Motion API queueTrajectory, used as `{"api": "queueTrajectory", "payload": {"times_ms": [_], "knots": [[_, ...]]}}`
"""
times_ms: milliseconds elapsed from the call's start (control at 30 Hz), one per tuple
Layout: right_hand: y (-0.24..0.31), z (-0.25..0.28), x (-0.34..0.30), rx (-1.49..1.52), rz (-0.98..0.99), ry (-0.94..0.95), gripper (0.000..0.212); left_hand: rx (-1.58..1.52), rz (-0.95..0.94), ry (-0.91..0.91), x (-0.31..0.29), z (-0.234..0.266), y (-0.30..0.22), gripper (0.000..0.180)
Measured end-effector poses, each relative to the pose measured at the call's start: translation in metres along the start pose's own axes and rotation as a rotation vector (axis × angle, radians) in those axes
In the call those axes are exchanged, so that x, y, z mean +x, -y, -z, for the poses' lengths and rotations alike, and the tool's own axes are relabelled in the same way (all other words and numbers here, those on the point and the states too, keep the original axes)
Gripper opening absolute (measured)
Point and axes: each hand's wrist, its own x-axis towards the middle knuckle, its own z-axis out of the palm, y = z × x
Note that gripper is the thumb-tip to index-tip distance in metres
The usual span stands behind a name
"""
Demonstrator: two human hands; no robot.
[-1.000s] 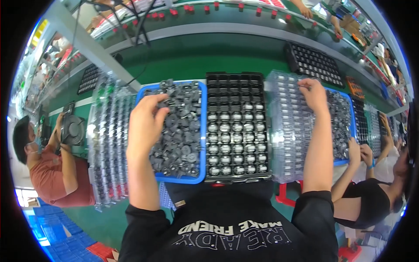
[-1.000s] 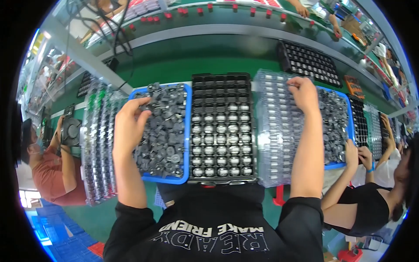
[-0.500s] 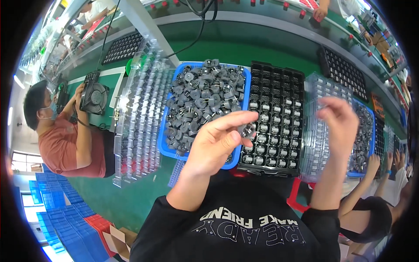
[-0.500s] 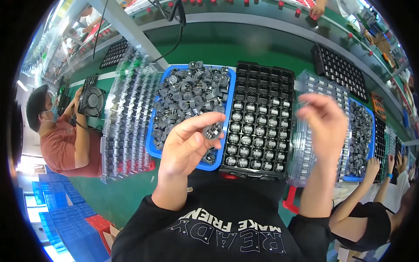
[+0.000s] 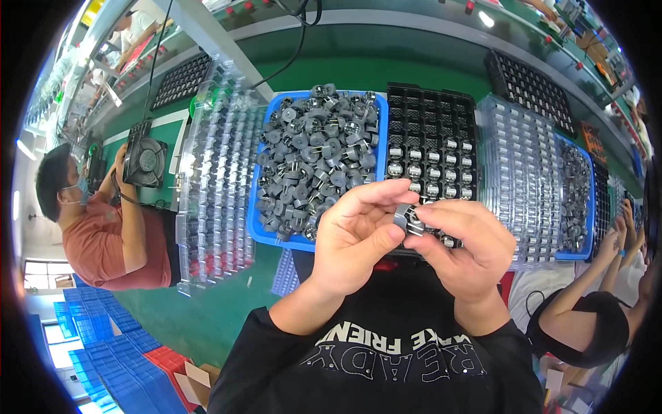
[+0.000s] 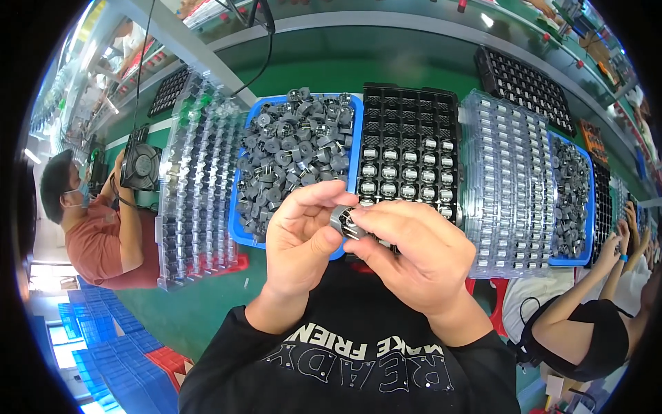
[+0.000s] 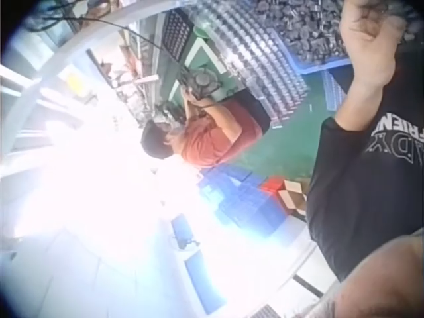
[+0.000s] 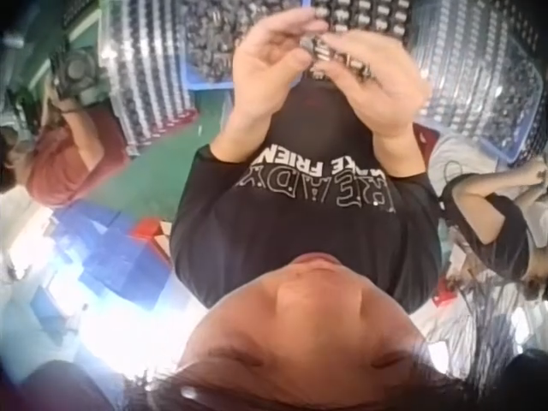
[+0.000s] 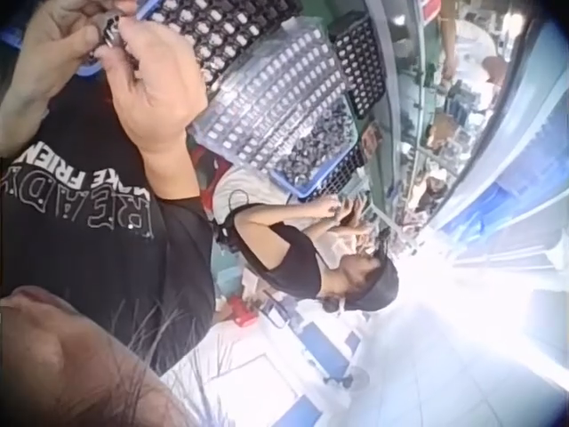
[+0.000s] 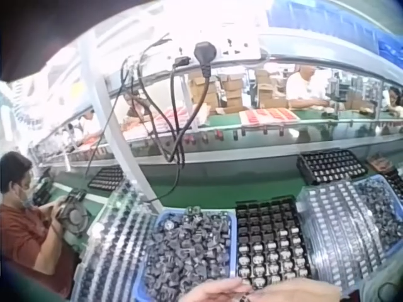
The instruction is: The person assembles small components by hand, taking them from a blue bin and placing them into a black tray insert within a plastic tray.
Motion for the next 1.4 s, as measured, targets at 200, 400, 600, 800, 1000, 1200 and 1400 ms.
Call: {"api": "queueTrajectory", "payload": {"times_ms": [200, 400, 600, 800, 1000, 1200, 1400], "knots": [[0.003, 0.001, -0.004, -0.063, 0.004, 0.014, 0.033, 0.057, 0.016, 0.010, -0.003, 0.000, -0.003, 0.047], [-0.004, 0.005, -0.004, -0.032, -0.079, 0.085, 0.032, 0.157, 0.105, -0.061, 0.000, -0.001, -0.006, 0.049], [-0.037, 0.003, 0.005, 0.426, -0.712, 0.187, 0.010, 0.788, 0.215, -0.009, 0.032, 0.005, -0.013, 0.046], [-0.115, 0.012, 0.051, -0.503, -0.274, 0.261, 0.003, 1.814, -0.128, -0.118, 0.144, 0.075, -0.049, 0.035], [-0.155, -0.014, 0.054, -0.772, -0.267, 0.477, 0.006, 1.977, 0.483, 0.000, 0.202, 0.145, -0.041, 0.036], [-0.170, -0.021, 0.043, -0.849, -0.233, 0.491, 0.009, 1.923, 0.396, -0.040, 0.198, 0.143, -0.046, 0.025], [-0.135, 0.019, 0.057, -0.620, -0.402, 0.425, 0.021, 1.817, 0.330, -0.100, 0.180, 0.126, -0.056, 0.025]]}}
